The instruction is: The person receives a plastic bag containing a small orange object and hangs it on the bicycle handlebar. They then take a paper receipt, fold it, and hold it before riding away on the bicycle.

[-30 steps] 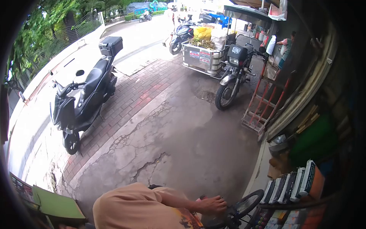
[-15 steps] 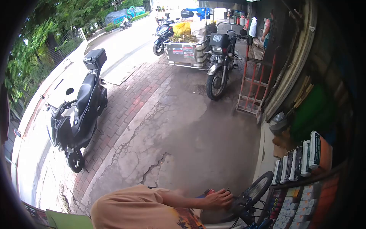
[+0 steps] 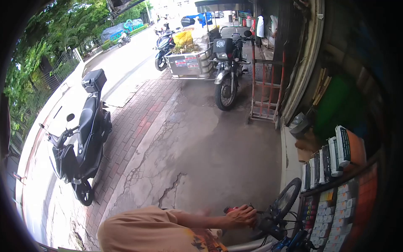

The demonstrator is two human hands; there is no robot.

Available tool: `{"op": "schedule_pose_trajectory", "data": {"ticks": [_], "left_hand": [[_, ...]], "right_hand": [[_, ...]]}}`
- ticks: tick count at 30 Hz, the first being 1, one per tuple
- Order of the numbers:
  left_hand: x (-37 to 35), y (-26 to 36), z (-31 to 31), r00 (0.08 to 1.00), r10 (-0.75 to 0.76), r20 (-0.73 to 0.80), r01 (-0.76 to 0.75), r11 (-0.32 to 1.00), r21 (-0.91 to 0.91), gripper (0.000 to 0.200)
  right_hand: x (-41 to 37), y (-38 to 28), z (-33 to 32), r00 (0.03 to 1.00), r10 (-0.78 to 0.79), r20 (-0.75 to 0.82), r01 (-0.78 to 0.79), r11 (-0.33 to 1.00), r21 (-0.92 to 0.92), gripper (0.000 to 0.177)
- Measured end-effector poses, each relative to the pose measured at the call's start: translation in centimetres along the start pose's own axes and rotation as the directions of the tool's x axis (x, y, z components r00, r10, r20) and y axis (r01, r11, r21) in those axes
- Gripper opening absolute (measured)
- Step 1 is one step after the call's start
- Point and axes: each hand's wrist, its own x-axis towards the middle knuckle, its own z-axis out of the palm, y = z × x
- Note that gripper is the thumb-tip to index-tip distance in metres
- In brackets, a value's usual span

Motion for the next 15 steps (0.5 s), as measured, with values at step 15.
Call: {"op": "schedule_pose_trajectory", "data": {"ticks": [15], "left_hand": [[0.3,0.8,-0.8,0.997,0.026,0.078,-0.02,0.997,-0.078,0.021]], "right_hand": [[3.3,5.4,2.3,0.946,-0.293,0.137,0.322,0.888,-0.328,0.039]]}}
